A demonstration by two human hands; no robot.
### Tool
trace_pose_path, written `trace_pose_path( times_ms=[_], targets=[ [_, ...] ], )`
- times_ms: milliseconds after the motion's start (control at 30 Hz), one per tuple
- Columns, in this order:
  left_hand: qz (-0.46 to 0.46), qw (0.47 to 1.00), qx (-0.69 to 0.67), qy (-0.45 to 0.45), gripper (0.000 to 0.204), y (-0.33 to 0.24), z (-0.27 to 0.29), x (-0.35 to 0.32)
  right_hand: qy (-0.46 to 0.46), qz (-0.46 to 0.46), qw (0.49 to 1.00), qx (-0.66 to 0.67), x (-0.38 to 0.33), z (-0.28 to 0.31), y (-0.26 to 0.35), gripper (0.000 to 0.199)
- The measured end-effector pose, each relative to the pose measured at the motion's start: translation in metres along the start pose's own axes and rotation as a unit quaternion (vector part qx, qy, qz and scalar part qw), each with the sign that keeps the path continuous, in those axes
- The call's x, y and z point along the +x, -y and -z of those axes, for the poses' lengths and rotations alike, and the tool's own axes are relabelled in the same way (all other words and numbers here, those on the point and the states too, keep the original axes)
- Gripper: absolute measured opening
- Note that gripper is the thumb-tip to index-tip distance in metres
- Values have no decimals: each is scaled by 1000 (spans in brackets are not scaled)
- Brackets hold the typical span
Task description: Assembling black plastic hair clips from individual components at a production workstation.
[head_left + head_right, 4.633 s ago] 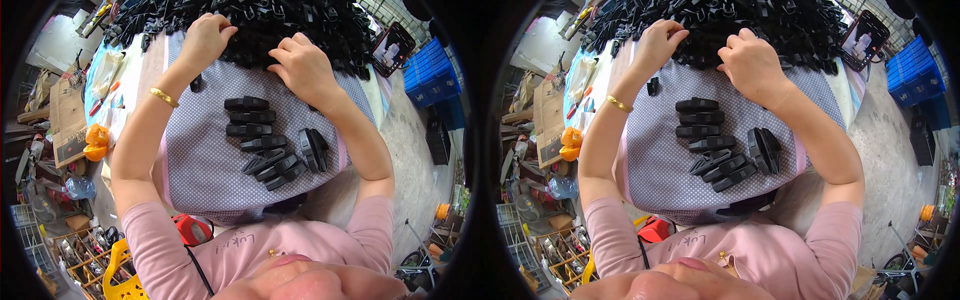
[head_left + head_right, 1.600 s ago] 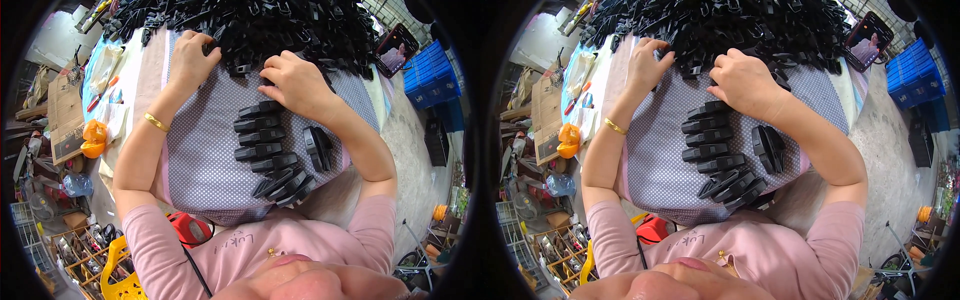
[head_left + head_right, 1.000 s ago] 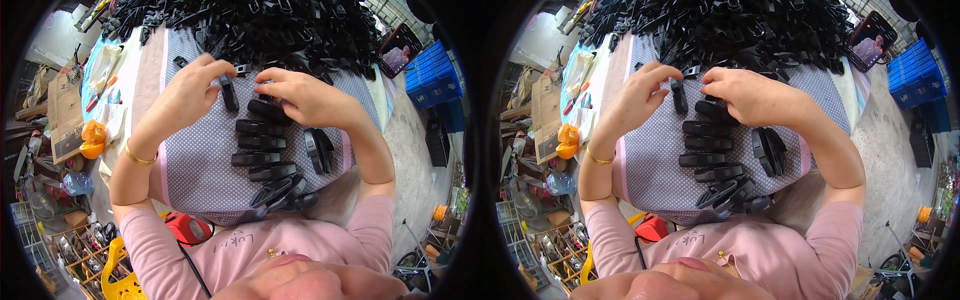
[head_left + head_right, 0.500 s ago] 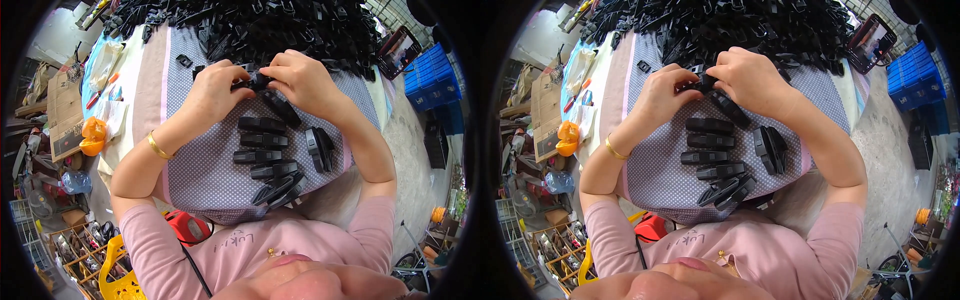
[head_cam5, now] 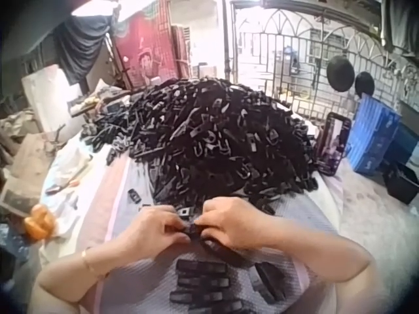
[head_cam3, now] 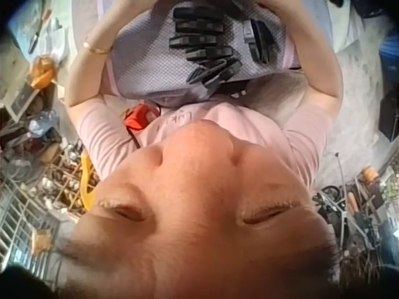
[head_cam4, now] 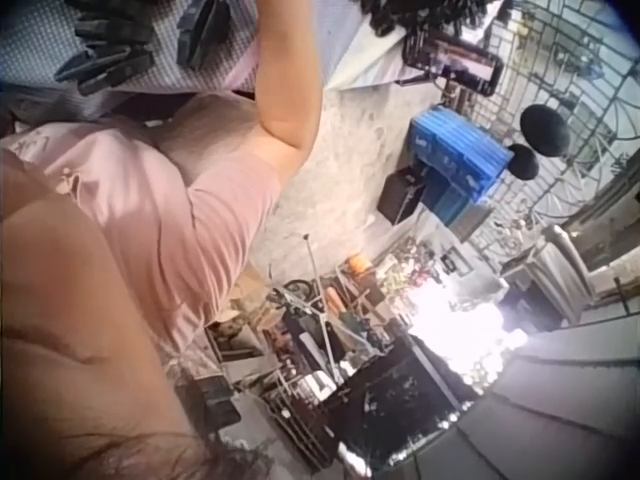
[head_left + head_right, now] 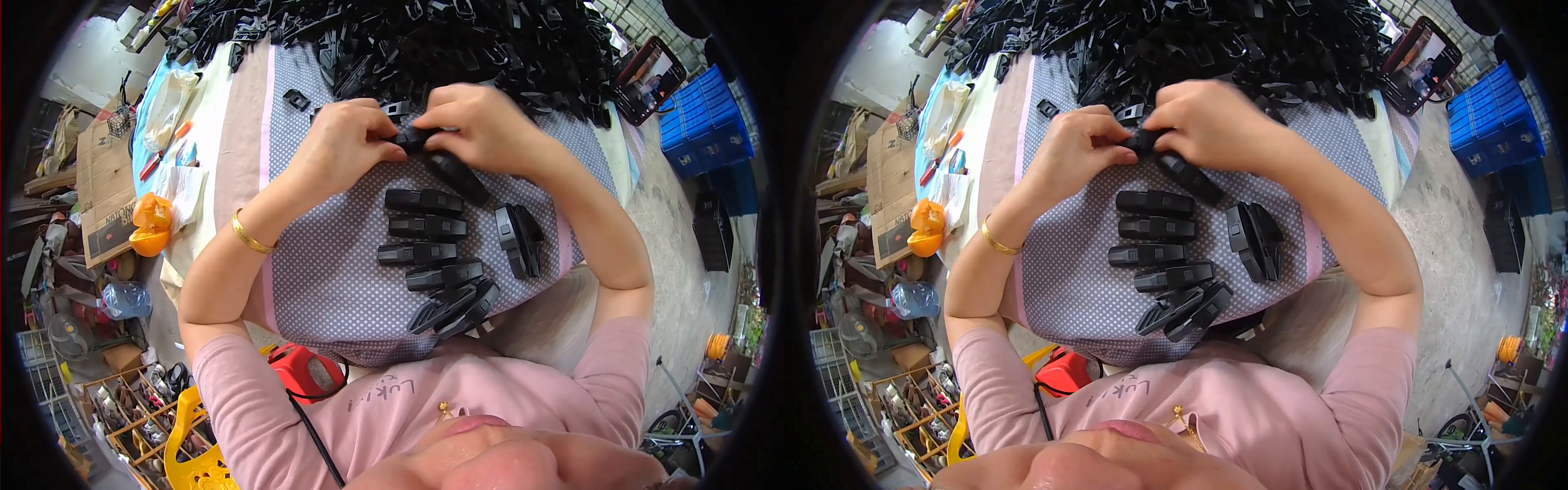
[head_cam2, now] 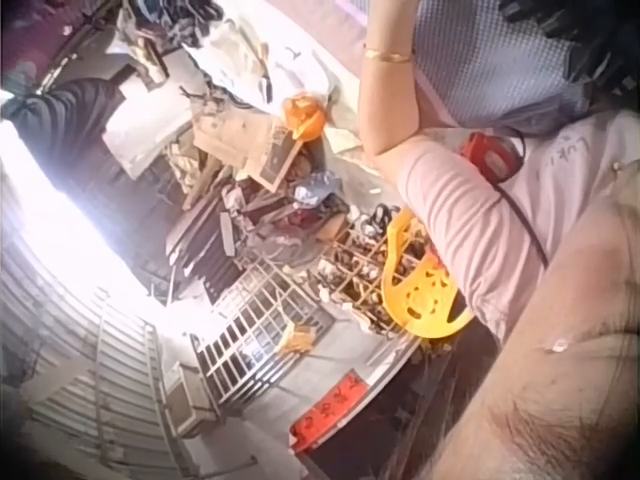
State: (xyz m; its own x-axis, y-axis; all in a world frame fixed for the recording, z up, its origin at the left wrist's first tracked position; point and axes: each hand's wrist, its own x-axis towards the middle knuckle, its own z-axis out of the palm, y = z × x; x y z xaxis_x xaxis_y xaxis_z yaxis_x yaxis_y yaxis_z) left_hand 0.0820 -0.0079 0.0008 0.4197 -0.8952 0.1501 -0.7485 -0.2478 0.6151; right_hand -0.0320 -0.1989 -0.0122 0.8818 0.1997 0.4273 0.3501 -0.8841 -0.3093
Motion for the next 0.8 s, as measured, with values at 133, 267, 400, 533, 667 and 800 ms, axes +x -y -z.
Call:
trace_pose_path(
  times_ms=[133, 267, 400, 533, 667, 800],
  targets=[
    [-2, 1000, 15, -14, 23, 0, -1, -2, -7, 22, 999, 35, 2, -5, 4, 23],
    [-29, 995, -1, 95, 21, -7, 11, -1, 91, -15, 987, 133, 0, 15, 11, 23],
    [5, 996, -23, 89, 22, 0, 16, 11, -75, 4, 995, -72, -6, 12, -5, 31],
    [-51, 963, 182, -191, 24, 45, 14, 24, -22, -40, 983, -179, -4, 7, -2, 29],
    [40, 984, 138, -108, 27, 59, 24, 28, 6, -40, 980, -193, -3, 4, 1, 25],
    [50, 991, 12, -127, 29, 60, 30, 25, 3, -57, 988, -144, -5, 2, 2, 27]
  ],
)
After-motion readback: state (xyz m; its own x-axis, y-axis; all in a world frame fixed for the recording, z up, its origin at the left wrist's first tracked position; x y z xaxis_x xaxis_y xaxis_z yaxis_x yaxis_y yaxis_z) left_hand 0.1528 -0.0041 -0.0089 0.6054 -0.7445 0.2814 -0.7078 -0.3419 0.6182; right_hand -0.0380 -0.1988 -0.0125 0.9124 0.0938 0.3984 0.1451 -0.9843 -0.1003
